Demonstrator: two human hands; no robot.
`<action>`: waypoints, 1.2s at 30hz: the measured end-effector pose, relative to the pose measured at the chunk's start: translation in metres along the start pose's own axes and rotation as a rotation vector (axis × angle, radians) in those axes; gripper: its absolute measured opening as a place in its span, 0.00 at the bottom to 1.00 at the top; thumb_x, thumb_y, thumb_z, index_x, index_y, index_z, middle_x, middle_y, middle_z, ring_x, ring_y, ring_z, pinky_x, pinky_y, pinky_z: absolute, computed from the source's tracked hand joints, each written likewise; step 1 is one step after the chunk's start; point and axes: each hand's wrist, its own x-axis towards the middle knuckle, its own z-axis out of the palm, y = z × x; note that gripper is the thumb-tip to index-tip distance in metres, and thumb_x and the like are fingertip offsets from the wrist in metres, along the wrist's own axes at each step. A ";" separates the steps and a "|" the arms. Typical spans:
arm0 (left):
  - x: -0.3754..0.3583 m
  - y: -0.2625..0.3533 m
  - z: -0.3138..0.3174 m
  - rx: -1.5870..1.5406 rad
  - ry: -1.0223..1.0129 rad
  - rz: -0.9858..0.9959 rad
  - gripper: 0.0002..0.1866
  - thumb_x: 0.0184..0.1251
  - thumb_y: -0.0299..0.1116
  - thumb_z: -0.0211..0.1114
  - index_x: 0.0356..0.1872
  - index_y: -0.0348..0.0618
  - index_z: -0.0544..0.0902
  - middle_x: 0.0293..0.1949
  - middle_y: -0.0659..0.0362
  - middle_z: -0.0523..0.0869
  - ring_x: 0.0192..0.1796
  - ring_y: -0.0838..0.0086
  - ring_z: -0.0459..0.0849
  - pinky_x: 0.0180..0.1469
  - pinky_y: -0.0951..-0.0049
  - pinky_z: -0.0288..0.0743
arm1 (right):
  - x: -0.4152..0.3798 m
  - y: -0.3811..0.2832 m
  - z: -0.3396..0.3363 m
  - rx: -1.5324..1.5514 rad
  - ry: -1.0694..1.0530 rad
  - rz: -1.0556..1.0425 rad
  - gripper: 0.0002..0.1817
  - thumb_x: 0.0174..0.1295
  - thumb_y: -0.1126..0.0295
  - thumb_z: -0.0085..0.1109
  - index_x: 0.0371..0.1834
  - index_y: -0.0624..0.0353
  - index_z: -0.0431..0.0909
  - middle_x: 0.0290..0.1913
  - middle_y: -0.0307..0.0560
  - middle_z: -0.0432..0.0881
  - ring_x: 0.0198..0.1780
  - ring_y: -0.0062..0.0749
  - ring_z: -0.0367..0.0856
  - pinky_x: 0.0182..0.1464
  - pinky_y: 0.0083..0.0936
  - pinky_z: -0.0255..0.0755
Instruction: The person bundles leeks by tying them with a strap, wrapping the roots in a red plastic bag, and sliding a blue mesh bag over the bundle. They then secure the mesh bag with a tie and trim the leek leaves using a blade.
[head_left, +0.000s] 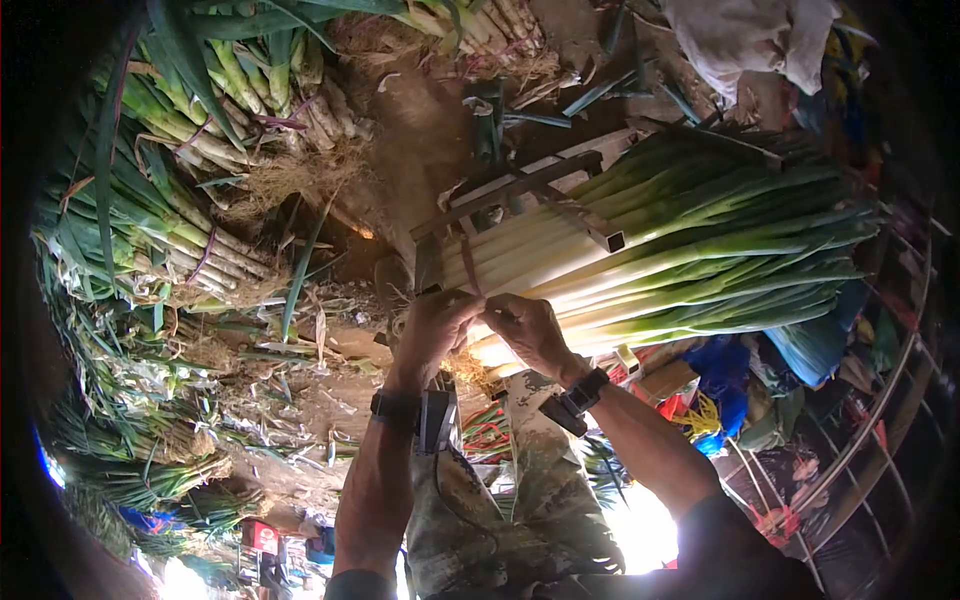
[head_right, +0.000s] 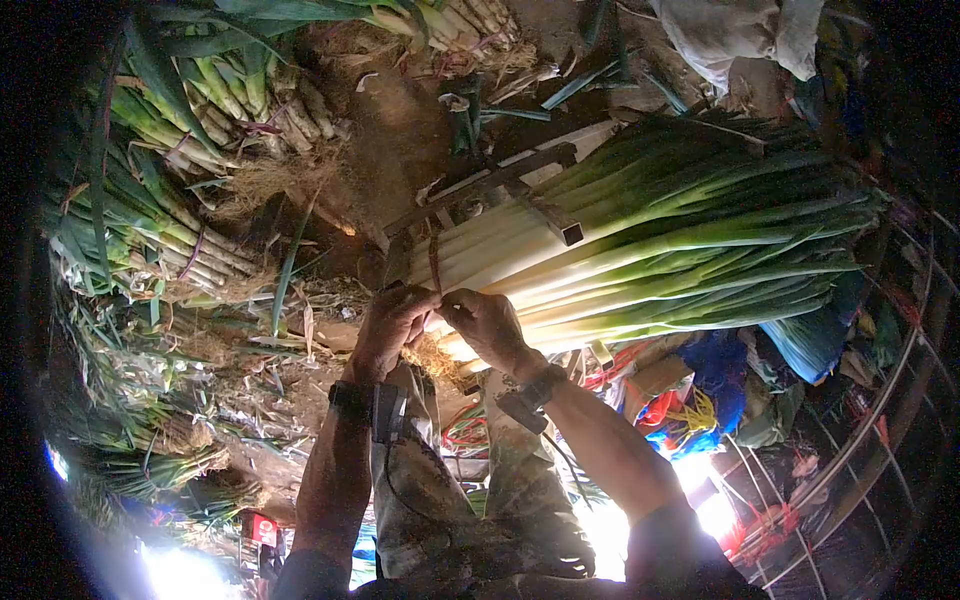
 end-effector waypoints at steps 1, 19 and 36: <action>-0.001 0.001 0.000 0.001 0.000 0.000 0.14 0.66 0.38 0.66 0.33 0.34 0.84 0.14 0.65 0.72 0.14 0.83 0.68 0.17 0.77 0.60 | 0.000 0.002 0.004 0.043 0.051 -0.037 0.15 0.69 0.60 0.62 0.43 0.64 0.84 0.25 0.36 0.79 0.28 0.15 0.71 0.30 0.19 0.68; 0.014 -0.038 0.009 -0.317 -0.108 -0.049 0.17 0.74 0.44 0.58 0.31 0.40 0.78 0.16 0.63 0.76 0.19 0.79 0.75 0.23 0.78 0.67 | 0.030 -0.005 -0.024 0.561 -0.347 0.543 0.18 0.73 0.63 0.50 0.27 0.62 0.77 0.14 0.31 0.62 0.11 0.16 0.56 0.13 0.21 0.50; -0.015 -0.022 -0.010 0.170 0.029 0.183 0.16 0.65 0.37 0.71 0.49 0.38 0.83 0.39 0.60 0.85 0.39 0.77 0.83 0.41 0.76 0.75 | 0.010 -0.004 -0.011 0.608 -0.251 0.381 0.14 0.68 0.61 0.62 0.43 0.62 0.82 0.17 0.29 0.64 0.16 0.13 0.59 0.17 0.17 0.54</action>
